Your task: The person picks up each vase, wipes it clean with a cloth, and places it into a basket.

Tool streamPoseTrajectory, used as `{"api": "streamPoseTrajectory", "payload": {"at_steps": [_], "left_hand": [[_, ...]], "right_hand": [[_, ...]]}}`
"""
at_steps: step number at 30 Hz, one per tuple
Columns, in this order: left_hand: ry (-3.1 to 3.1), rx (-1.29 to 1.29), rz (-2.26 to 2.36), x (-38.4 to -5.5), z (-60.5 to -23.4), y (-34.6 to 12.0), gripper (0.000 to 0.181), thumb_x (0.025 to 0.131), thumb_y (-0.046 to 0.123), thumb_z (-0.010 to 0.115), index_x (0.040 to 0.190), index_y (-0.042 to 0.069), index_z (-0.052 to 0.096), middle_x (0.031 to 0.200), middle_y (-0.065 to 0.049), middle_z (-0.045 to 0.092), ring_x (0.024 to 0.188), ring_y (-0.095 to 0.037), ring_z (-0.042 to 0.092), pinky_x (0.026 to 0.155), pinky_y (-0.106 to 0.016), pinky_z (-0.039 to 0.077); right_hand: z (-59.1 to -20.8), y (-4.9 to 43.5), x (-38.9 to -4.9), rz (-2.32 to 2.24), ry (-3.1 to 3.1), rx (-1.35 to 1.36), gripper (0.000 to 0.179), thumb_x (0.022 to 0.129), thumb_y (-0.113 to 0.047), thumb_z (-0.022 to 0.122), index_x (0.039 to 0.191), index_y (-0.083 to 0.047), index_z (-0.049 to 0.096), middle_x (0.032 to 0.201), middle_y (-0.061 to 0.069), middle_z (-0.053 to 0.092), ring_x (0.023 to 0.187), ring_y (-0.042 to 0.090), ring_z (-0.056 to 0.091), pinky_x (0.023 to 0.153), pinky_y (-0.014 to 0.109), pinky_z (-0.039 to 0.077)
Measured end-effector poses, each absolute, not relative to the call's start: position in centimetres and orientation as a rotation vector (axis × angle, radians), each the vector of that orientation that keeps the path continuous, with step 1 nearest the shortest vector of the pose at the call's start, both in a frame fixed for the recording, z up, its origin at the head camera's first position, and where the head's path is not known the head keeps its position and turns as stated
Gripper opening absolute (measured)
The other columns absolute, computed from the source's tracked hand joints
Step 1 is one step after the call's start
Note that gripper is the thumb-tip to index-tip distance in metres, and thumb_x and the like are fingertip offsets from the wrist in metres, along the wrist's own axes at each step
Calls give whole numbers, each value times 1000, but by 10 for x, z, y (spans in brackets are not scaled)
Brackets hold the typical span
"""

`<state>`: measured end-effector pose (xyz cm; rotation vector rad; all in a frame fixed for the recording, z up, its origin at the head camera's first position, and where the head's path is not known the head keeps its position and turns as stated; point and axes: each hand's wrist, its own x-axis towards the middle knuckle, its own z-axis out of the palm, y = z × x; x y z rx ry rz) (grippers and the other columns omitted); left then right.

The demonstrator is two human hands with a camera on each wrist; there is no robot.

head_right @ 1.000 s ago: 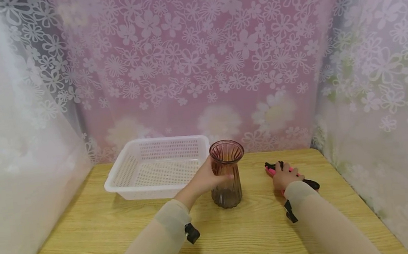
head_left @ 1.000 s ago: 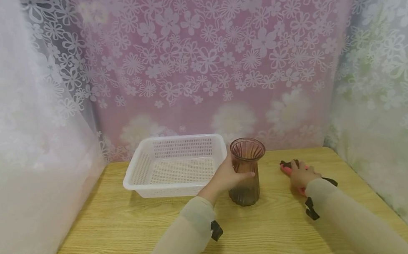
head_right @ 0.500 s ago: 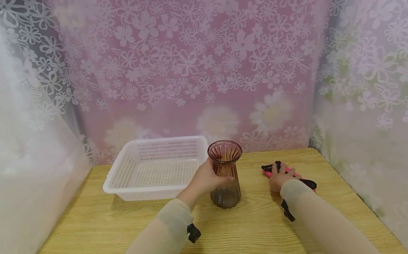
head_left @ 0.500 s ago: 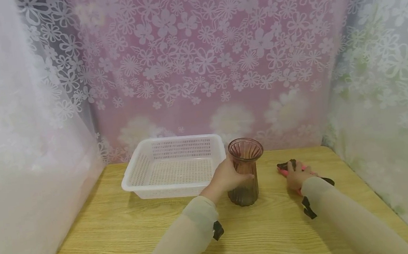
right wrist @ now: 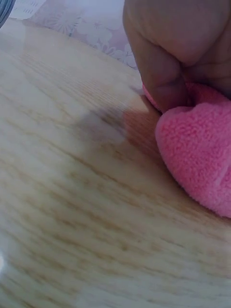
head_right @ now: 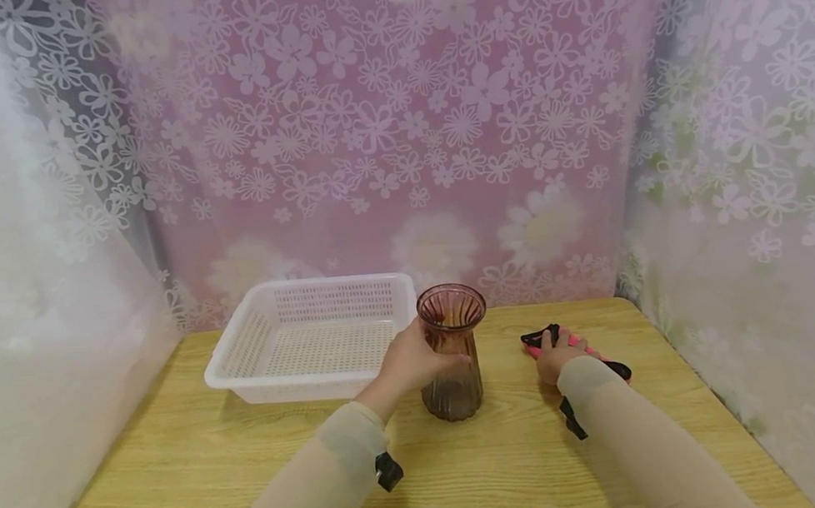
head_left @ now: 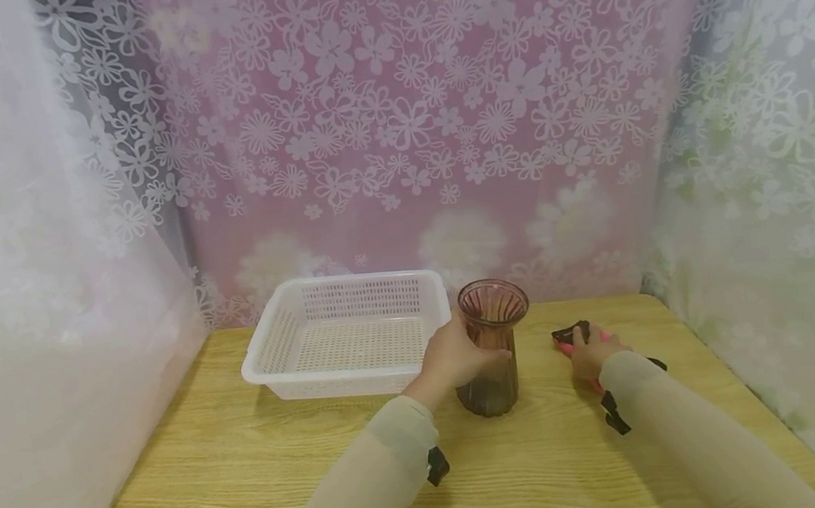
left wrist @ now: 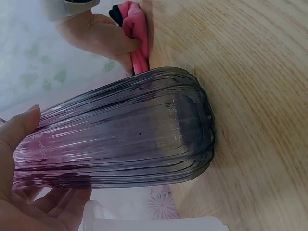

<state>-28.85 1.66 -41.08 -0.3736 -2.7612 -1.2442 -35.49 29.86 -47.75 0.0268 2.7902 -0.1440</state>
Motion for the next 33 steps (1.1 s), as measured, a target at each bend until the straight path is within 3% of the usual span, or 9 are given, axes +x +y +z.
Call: {"api": "streamPoseTrajectory", "payload": {"at_steps": [2, 7, 16, 20, 23, 26, 28, 31, 33], "left_hand": [[-2766, -365, -1244, -288, -411, 17, 125, 72, 50, 88, 161, 10, 11, 131, -12, 64, 112, -30, 64, 88, -43, 54], [-2762, -362, -1255, -288, -413, 18, 97, 71, 54, 88, 144, 11, 42, 125, -9, 66, 109, -28, 65, 85, -41, 54], [-2611, -374, -1415, -285, -403, 12, 79, 70, 52, 88, 134, 22, 54, 125, -1, 67, 113, -21, 63, 91, -38, 52], [-2531, -340, -1520, -282, -395, 7, 80, 70, 50, 89, 135, 20, 55, 123, 0, 66, 110, -18, 64, 91, -36, 52], [-2458, -312, -1615, -282, -391, 3, 78, 70, 48, 90, 133, 19, 55, 118, 1, 66, 103, -16, 64, 87, -34, 53], [-2367, -298, -1729, -281, -387, -3, 74, 71, 46, 90, 131, 18, 55, 117, 1, 65, 102, -16, 64, 86, -35, 54], [-2322, -294, -1777, -281, -385, -7, 73, 72, 45, 89, 130, 17, 55, 117, 0, 64, 101, -15, 65, 86, -34, 54], [-2282, -292, -1808, -281, -382, -14, 72, 72, 45, 89, 129, 17, 55, 116, 0, 64, 99, -16, 64, 84, -34, 55], [-2266, -298, -1809, -281, -380, -18, 72, 73, 45, 89, 129, 16, 55, 117, -1, 64, 98, -16, 64, 83, -35, 55]], "right_hand": [[-470, 295, -349, -145, 2797, 7, 80, 89, -4, 50, 156, 9, 9, 153, 43, 0, 131, 72, 12, 99, 75, 30], [-458, 289, -338, -90, 2832, -62, 78, 87, -3, 55, 153, 13, 15, 151, 46, 8, 128, 72, 22, 96, 71, 38], [-459, 291, -342, -91, 2813, -47, 79, 85, -1, 55, 153, 13, 16, 151, 46, 10, 128, 71, 24, 85, 62, 46], [-455, 291, -339, -111, 2800, -46, 79, 87, 1, 54, 154, 12, 14, 152, 46, 5, 129, 71, 22, 81, 56, 49], [-456, 292, -343, -88, 2785, -62, 79, 86, 4, 54, 154, 13, 13, 151, 47, 4, 126, 69, 28, 73, 50, 51], [-460, 295, -348, -88, 2758, -75, 82, 84, 7, 55, 153, 13, 12, 150, 49, 1, 111, 62, 47, 71, 47, 51], [-462, 297, -351, -134, 2737, -57, 85, 82, 8, 55, 154, 12, 11, 151, 47, -2, 107, 56, 51, 67, 43, 51], [-460, 299, -351, -260, 2710, -6, 83, 87, 4, 52, 157, 6, 7, 155, 42, -6, 92, 44, 57, 53, 33, 45], [-455, 299, -348, -335, 2702, 28, 77, 94, -3, 47, 158, 3, 6, 156, 39, -7, 90, 40, 59, 50, 30, 44]]}}
